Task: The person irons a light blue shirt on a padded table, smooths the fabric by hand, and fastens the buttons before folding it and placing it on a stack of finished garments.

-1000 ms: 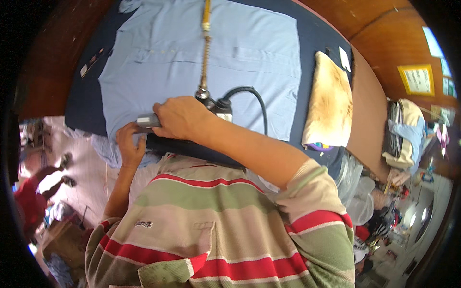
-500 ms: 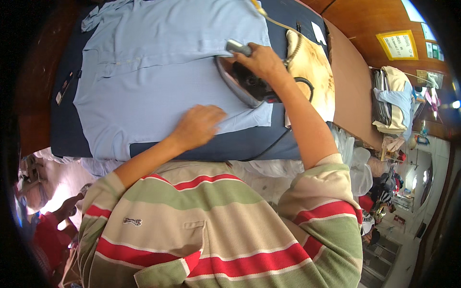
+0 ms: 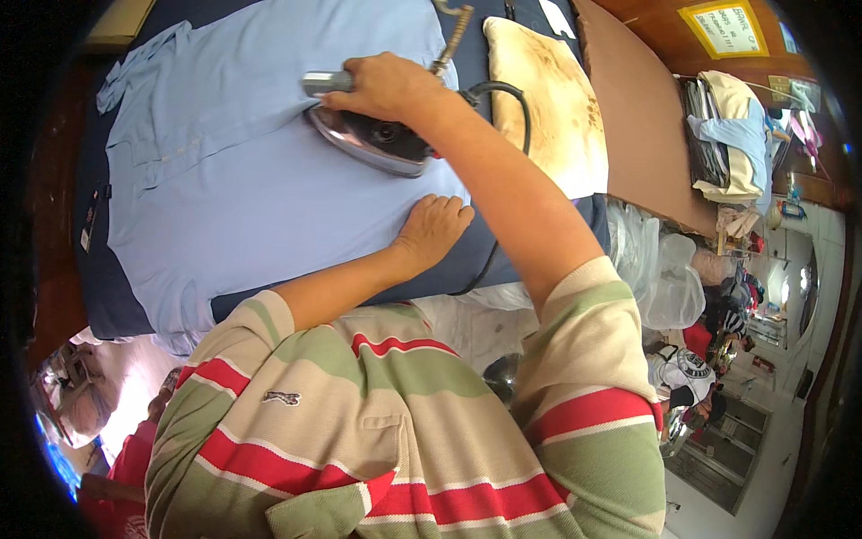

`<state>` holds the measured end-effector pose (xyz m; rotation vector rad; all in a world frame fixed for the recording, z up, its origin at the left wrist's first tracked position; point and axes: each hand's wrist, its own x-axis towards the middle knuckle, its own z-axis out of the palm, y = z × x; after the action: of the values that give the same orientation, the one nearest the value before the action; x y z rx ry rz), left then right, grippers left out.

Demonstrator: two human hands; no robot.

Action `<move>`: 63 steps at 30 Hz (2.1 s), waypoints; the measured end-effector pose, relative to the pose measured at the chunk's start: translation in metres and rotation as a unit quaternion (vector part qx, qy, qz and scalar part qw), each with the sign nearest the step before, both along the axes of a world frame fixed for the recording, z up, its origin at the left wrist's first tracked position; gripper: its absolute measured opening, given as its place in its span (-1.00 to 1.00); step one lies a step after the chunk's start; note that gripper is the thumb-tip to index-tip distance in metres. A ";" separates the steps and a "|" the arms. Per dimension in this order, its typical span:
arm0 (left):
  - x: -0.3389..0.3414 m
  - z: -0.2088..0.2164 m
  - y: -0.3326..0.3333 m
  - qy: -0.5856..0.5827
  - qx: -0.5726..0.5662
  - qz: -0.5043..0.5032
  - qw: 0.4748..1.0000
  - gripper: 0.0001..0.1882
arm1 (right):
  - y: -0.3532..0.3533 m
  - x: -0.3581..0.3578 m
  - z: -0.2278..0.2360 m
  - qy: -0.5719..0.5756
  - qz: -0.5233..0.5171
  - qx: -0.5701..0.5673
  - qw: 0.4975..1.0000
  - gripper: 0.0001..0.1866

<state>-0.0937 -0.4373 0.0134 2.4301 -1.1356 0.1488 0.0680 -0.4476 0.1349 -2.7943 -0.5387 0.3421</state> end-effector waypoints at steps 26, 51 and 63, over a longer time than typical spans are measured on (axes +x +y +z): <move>-0.019 0.006 0.114 0.082 0.091 -0.067 0.990 -0.37 | -0.101 -0.048 0.007 -0.036 -0.402 -0.014 0.915 -0.34; -0.031 -0.005 0.124 0.068 0.026 -0.223 0.972 -0.42 | 0.056 -0.032 0.007 0.080 0.029 0.022 0.996 -0.41; -0.036 -0.019 0.328 0.096 -0.244 0.433 0.862 -0.68 | 0.071 -0.101 0.017 0.178 0.181 0.013 0.967 -0.55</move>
<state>-0.1295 -0.1094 -0.0059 2.2202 0.1544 0.4004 -0.0330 -0.3770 0.1518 -2.5113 -0.9505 0.8822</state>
